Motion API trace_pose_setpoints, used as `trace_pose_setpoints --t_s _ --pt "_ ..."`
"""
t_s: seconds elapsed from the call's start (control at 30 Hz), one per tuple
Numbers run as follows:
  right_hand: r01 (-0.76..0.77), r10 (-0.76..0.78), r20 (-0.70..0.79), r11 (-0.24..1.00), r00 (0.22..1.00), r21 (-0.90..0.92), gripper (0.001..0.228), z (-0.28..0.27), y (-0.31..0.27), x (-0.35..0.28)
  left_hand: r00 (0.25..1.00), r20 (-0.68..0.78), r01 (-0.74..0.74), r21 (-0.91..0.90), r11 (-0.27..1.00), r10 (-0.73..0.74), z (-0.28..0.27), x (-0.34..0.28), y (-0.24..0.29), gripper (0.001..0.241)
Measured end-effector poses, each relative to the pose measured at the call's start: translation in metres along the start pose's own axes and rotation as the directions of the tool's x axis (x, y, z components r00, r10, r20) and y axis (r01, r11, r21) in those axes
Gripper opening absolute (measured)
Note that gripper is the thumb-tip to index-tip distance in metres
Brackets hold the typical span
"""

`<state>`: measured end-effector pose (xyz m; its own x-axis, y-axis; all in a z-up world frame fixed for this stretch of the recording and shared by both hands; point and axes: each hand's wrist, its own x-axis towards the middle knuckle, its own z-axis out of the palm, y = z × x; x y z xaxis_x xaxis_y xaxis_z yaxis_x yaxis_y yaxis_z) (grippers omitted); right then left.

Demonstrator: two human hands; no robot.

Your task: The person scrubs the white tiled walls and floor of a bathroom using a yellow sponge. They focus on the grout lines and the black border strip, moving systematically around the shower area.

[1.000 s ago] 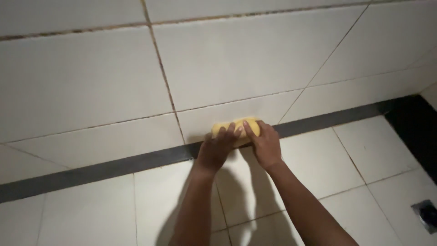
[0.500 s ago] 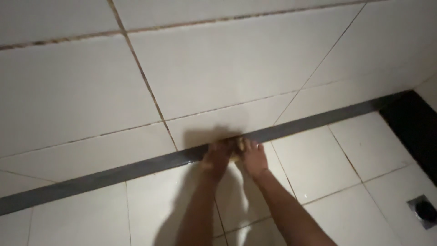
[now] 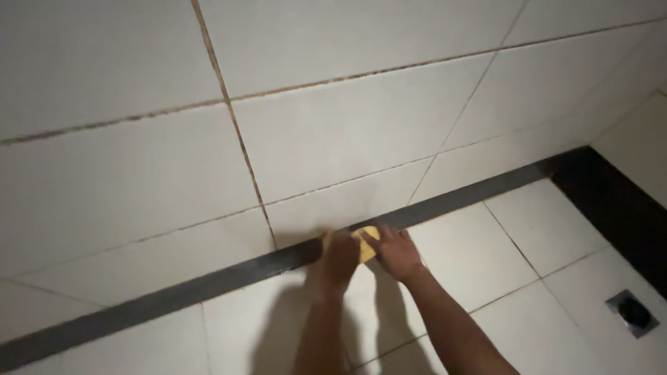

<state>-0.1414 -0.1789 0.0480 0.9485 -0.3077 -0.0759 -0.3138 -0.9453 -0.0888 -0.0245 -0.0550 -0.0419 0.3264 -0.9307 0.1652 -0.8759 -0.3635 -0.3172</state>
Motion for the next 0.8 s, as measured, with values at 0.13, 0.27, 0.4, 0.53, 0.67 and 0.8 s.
trace_pose_setpoints --t_s 0.13,0.27,0.4,0.53,0.67,0.8 --pt "0.066 -0.103 -0.167 0.975 0.981 -0.214 0.069 -0.021 0.017 -0.015 0.984 -0.122 0.057 -0.476 0.878 -0.131 0.005 0.015 0.027 0.018" --pt "-0.09 0.114 0.182 0.987 0.977 -0.133 0.069 -0.115 0.011 -0.067 0.979 -0.179 -0.106 -0.012 0.994 0.102 -0.125 0.004 0.022 0.054" --pt "0.03 -0.009 0.115 0.981 0.993 -0.189 0.083 -0.116 0.045 -0.099 0.977 -0.067 -0.191 0.152 0.97 0.203 -0.168 0.009 0.039 0.08" --pt "0.018 -0.016 0.012 0.979 1.0 -0.204 0.074 -0.115 0.061 -0.118 0.99 -0.076 -0.127 -0.054 0.99 0.123 -0.168 0.021 0.067 0.072" --pt "-0.367 0.369 0.014 0.926 0.929 -0.09 0.049 -0.093 0.059 -0.139 0.974 -0.103 -0.214 -0.109 0.971 0.203 -0.181 0.028 0.114 0.071" --pt "-0.536 0.541 0.2 0.84 0.817 -0.083 0.05 -0.086 0.063 -0.158 0.924 -0.189 -0.362 -0.149 0.92 0.333 -0.11 0.039 0.172 0.056"
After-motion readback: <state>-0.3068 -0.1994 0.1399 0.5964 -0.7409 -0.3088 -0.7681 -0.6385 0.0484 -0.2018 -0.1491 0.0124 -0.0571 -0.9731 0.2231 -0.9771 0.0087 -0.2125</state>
